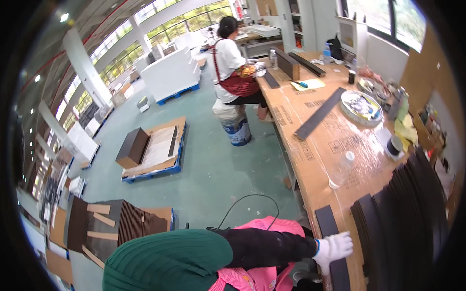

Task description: Cleaning and inspecting black metal or plastic strips at a workbench using a cloth and sponge.

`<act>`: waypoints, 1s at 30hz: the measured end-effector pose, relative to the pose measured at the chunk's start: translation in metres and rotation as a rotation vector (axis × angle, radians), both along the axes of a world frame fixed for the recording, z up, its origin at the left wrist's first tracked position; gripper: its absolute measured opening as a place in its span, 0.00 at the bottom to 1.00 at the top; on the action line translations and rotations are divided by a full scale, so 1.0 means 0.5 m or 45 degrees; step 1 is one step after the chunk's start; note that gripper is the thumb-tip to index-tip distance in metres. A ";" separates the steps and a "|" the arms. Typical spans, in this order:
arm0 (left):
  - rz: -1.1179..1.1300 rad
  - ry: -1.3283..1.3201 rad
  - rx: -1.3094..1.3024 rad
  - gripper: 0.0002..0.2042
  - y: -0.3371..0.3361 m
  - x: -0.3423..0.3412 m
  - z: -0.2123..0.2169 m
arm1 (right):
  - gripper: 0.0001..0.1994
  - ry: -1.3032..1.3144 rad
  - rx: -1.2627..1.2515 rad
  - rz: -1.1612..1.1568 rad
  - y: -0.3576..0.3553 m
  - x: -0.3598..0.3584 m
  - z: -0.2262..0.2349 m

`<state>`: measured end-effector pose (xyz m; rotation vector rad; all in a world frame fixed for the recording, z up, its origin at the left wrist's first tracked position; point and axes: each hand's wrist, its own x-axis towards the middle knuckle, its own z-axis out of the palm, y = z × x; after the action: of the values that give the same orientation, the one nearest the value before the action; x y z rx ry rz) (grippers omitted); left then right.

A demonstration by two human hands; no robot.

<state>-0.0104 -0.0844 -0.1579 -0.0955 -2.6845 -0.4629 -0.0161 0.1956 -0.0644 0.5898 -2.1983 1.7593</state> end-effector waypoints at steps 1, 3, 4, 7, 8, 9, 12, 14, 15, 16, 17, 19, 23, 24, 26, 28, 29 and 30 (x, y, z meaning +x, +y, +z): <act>0.038 0.001 -0.042 0.48 -0.039 0.026 -0.001 | 0.16 0.017 -0.009 0.026 -0.008 -0.009 -0.013; 0.023 -0.080 -0.118 0.42 -0.095 0.061 -0.013 | 0.18 -0.174 -0.109 0.215 -0.041 -0.005 0.004; 0.014 -0.092 -0.087 0.42 -0.118 0.070 -0.014 | 0.19 -0.194 -0.128 0.310 -0.062 -0.011 0.006; 0.000 -0.090 -0.071 0.42 -0.123 0.074 -0.015 | 0.19 -0.259 -0.135 0.434 -0.102 0.005 0.014; -0.022 -0.086 -0.076 0.41 -0.116 0.073 -0.025 | 0.19 -0.227 -0.145 0.458 -0.121 0.022 0.021; -0.017 -0.071 -0.071 0.41 -0.110 0.073 -0.034 | 0.19 -0.201 -0.124 0.476 -0.134 0.036 0.029; 0.017 0.133 0.014 0.36 -0.081 0.083 -0.049 | 0.18 -0.201 0.002 0.481 -0.160 0.088 0.069; 0.039 0.069 -0.007 0.32 -0.065 0.104 -0.015 | 0.18 -0.261 -0.091 0.550 -0.192 0.122 0.081; 0.118 -0.111 -0.009 0.27 -0.061 0.115 0.024 | 0.18 -0.306 -0.078 0.549 -0.198 0.130 0.076; 0.057 -0.043 -0.068 0.22 -0.063 0.133 0.057 | 0.17 -0.229 0.100 0.445 -0.181 0.113 0.039; 0.157 0.046 -0.020 0.21 -0.075 0.147 0.068 | 0.17 -0.259 0.113 0.559 -0.202 0.114 0.050; 0.199 0.044 -0.088 0.19 -0.094 0.148 0.054 | 0.16 -0.287 0.207 0.551 -0.245 0.134 0.085; 0.151 0.275 0.030 0.13 -0.093 0.134 -0.023 | 0.19 -0.445 0.102 0.563 -0.308 0.117 0.073; 0.118 0.220 0.080 0.15 -0.088 0.131 -0.022 | 0.19 -0.413 0.185 0.555 -0.321 0.102 0.075; 0.146 0.207 0.114 0.13 -0.077 0.132 -0.023 | 0.18 -0.336 0.306 0.614 -0.353 0.069 0.067; 0.180 0.239 0.092 0.07 -0.072 0.141 -0.009 | 0.17 -0.230 0.459 0.635 -0.395 0.040 0.063; 0.171 0.249 0.118 0.07 -0.062 0.136 -0.013 | 0.17 -0.145 0.567 0.649 -0.408 0.016 0.052; 0.261 0.281 0.110 0.08 -0.054 0.134 -0.022 | 0.17 -0.166 0.612 0.717 -0.427 -0.005 0.040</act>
<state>0.0563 -0.1113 -0.1688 0.1440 -2.4224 -0.4732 -0.0186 -0.0181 -0.0445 1.3469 -2.7633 1.5042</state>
